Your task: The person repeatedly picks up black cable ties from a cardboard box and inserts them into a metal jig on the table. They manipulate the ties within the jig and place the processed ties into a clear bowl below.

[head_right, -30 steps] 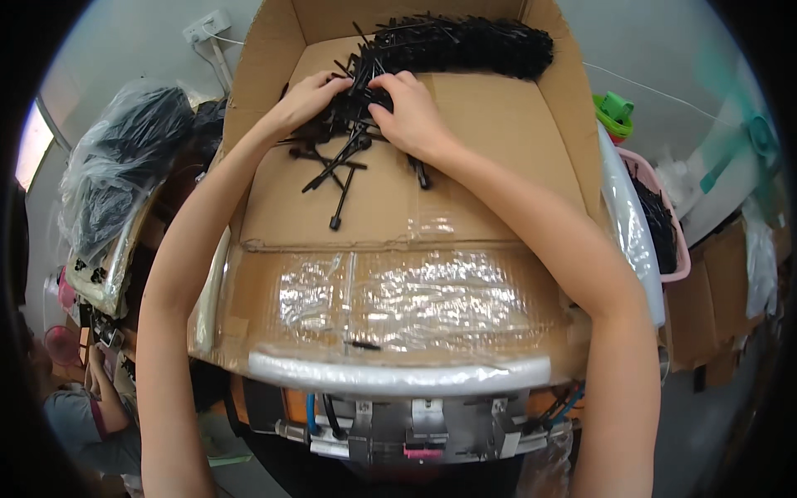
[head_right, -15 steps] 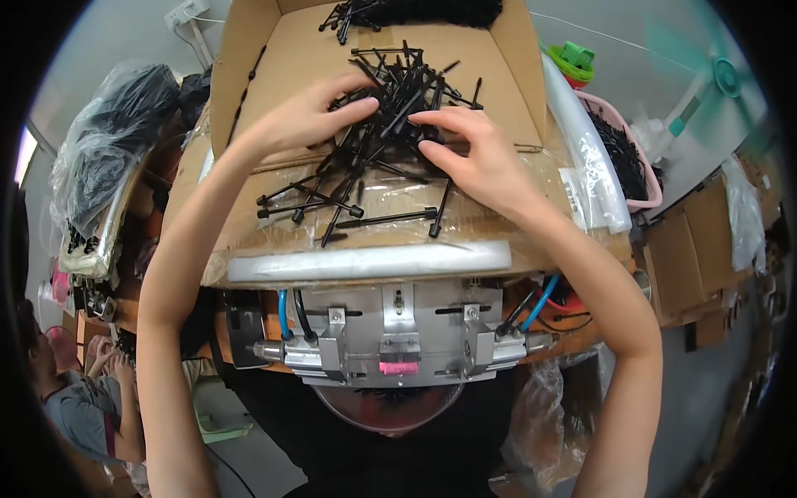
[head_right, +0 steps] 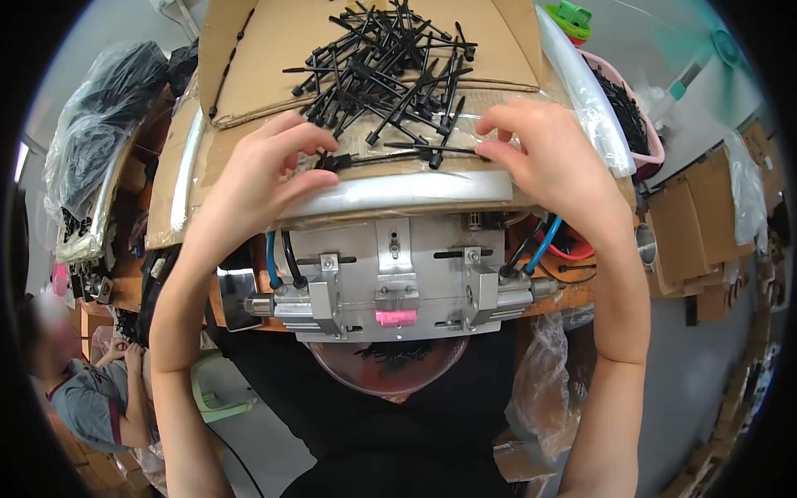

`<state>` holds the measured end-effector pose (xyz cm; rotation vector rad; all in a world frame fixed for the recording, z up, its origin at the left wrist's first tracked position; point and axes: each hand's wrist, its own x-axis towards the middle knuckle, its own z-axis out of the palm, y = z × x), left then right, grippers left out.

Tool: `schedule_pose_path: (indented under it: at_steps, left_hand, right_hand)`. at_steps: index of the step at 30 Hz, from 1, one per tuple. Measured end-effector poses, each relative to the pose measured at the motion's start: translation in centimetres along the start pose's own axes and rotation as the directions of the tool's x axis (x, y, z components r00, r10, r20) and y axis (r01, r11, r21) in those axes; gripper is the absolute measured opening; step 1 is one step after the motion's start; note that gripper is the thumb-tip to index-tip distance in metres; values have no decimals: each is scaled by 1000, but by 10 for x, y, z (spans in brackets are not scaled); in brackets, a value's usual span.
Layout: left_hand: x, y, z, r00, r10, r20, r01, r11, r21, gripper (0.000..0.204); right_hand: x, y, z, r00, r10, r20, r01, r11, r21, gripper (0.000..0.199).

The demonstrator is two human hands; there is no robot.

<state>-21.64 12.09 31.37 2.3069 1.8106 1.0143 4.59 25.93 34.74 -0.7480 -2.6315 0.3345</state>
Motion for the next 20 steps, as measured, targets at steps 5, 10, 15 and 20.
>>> schedule_pose_path:
  at_steps: [5,10,15,20]
  left_hand:
    - [19,-4,1,987,-69,146,73,997,-25,19]
    - [41,-24,-74,950,-286,123,297,714,-634,20]
    - [5,-1,-74,921,-326,-216,134,782,-609,17]
    - [-80,72,-4,890,-371,-265,253,886,-389,31]
  right_hand:
    - [11,2,28,994,-97,-43,95,995,-43,11]
    - [49,-1,54,931,-263,-254,266,964,-24,8]
    - [46,2,21,902,-46,-428,99,990,101,13]
    - [-13,-24,9,805,225,-548,179,790,586,33]
